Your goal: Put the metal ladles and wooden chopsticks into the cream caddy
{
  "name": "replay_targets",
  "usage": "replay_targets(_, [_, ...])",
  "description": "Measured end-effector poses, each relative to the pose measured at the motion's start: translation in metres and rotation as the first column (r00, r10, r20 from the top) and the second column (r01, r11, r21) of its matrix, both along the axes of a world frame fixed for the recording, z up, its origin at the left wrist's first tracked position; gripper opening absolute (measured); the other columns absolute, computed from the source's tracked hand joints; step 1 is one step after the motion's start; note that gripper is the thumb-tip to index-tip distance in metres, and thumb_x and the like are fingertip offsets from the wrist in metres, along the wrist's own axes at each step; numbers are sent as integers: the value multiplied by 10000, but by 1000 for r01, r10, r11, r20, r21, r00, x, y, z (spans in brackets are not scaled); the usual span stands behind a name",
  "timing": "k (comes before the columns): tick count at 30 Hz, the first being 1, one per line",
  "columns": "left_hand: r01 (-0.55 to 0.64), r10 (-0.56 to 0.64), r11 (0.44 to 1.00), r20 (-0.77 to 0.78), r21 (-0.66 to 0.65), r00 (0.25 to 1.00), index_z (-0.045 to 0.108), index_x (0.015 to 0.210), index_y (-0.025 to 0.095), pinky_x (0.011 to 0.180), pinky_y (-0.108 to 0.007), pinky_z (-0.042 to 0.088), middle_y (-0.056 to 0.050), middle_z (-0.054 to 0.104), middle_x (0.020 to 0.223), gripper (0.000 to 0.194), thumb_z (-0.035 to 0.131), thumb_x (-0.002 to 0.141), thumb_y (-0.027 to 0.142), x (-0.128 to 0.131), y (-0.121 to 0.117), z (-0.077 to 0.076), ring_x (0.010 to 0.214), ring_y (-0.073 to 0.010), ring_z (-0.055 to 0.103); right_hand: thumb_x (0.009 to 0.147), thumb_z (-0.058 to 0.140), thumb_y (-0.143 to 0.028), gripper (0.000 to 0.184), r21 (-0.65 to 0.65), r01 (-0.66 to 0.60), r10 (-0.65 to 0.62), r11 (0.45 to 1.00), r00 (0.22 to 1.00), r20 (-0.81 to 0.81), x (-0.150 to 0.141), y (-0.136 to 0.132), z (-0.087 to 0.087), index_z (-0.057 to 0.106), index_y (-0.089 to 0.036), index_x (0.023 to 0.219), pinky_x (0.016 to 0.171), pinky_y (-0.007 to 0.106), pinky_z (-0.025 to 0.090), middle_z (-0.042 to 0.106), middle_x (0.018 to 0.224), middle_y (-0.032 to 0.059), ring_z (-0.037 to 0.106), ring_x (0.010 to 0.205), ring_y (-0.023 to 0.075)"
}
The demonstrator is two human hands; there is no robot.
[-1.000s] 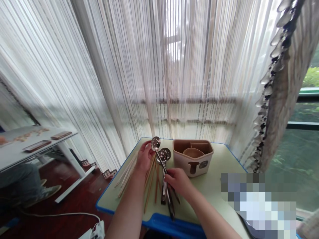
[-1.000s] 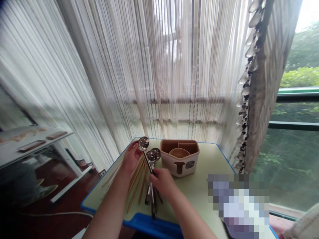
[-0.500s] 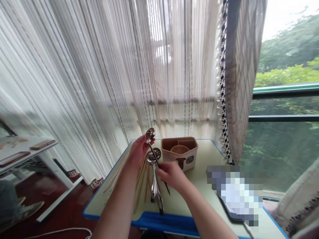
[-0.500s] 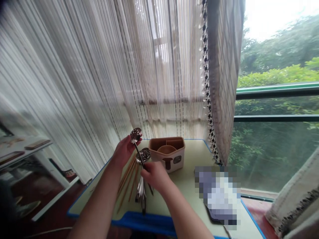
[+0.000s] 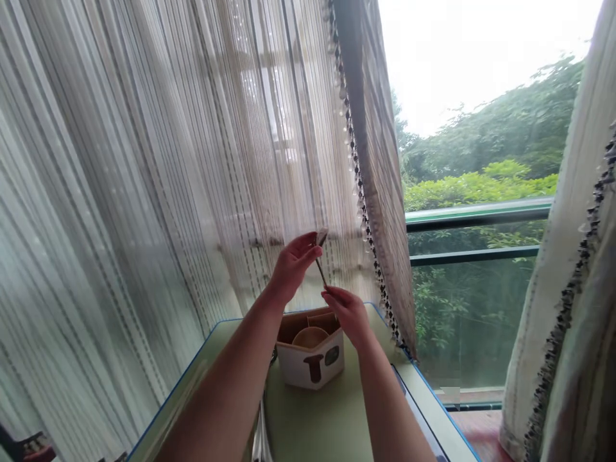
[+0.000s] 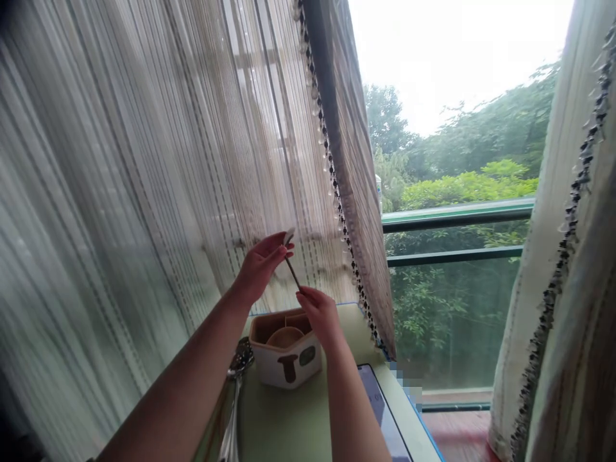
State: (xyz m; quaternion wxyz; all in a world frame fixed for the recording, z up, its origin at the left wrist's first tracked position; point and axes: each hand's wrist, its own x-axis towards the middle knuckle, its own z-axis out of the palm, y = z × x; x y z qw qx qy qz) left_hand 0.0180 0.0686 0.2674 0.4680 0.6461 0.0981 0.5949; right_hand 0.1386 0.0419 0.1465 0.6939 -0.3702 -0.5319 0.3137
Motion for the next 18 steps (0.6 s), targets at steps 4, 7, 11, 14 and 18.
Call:
replay_targets(4, [-31,32,999,-67,18,997,586,1102,187,824,-319,478,-90,646,1059,461,722,665,247,19,20,-20,955,-183,608,733,616,-384,325,-28,72,-71,997,997,12,6,17,-29,666,-179,980,866,331,480,706,946,76,648,904,189])
replay_targets(7, [-26,24,1000,-88,-12,996,557,1121,186,821,-312,478,-99,637,1099,487,722,666,235,27,28,-38,958,-177,612,740,605,-381,306,-46,132,-128,990,988,82,10,19,-45,676,-181,961,855,323,485,704,949,74,648,897,191])
replay_targets(11, [-66,61,996,-81,-54,995,603,1041,157,819,-313,480,-97,672,999,419,729,652,247,34,30,-54,912,-181,627,752,587,-353,291,-58,209,-198,976,968,152,19,14,-51,677,-179,967,822,327,495,700,943,75,644,857,190])
replay_targets(14, [-135,128,988,-85,-81,988,626,1018,158,782,-302,485,-85,681,940,410,737,638,268,38,31,-63,860,-181,633,749,582,-320,264,-52,291,-267,955,926,267,22,12,-52,687,-188,953,775,327,496,694,938,71,625,806,184])
replay_targets(18, [-243,232,967,-127,-78,964,645,986,162,728,-283,484,-85,677,916,402,753,615,273,37,34,-75,830,-187,628,738,568,-249,213,-38,384,-343,923,861,376,20,13,-54,696,-202,901,768,315,475,685,910,55,599,850,186])
